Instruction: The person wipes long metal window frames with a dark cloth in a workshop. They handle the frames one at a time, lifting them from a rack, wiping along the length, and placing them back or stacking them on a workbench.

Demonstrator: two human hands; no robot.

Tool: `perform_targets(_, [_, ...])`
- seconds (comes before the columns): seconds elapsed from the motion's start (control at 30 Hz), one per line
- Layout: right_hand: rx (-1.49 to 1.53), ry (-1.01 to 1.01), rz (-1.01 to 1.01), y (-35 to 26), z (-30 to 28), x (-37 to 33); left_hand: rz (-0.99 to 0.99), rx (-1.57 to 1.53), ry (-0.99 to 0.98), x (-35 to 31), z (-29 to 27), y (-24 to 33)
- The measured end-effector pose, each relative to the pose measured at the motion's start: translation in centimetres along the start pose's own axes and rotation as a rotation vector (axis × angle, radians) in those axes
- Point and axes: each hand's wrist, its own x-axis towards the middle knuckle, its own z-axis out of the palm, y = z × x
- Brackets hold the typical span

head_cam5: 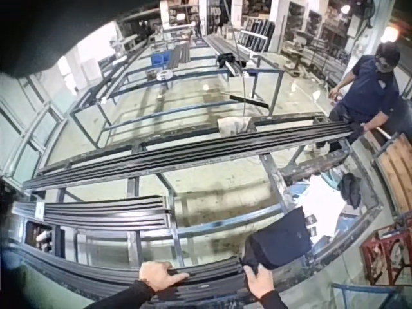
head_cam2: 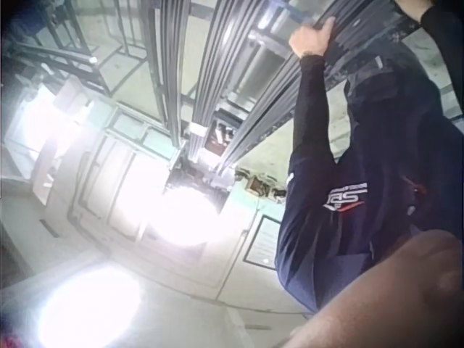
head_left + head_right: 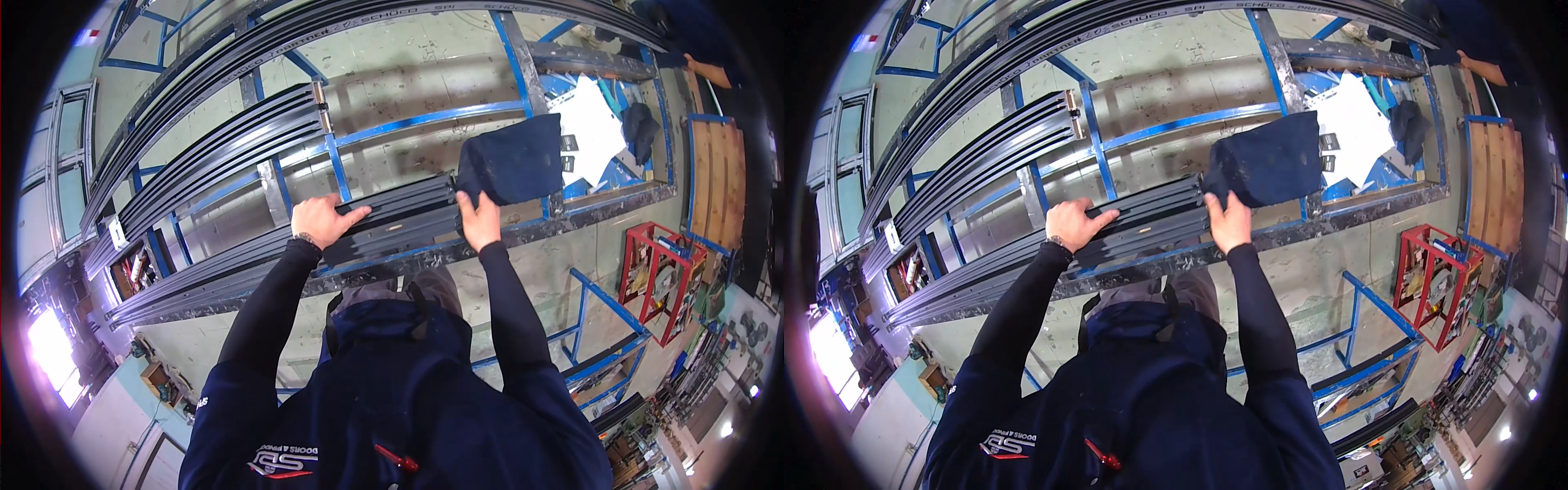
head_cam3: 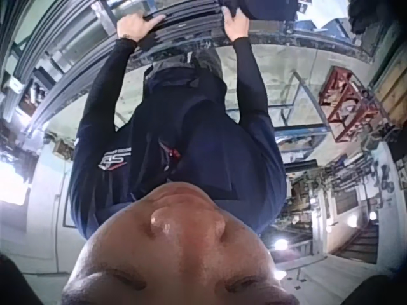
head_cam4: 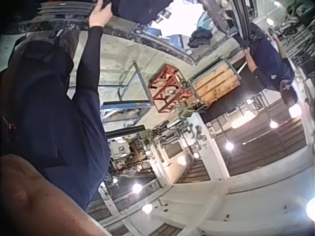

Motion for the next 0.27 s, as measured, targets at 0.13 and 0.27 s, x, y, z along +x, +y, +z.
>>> perform_targets(0.13, [-0.238, 0.161, 0.031, 2.7, -1.2, 1.6, -0.001, -0.027, 0.015, 0.3, -0.2, 0.1])
perform_targets(0.27, [-0.233, 0.034, -0.019, 1.4, -2.1, 0.3, 0.038, -0.033, -0.051, -0.2, -0.8, 0.0])
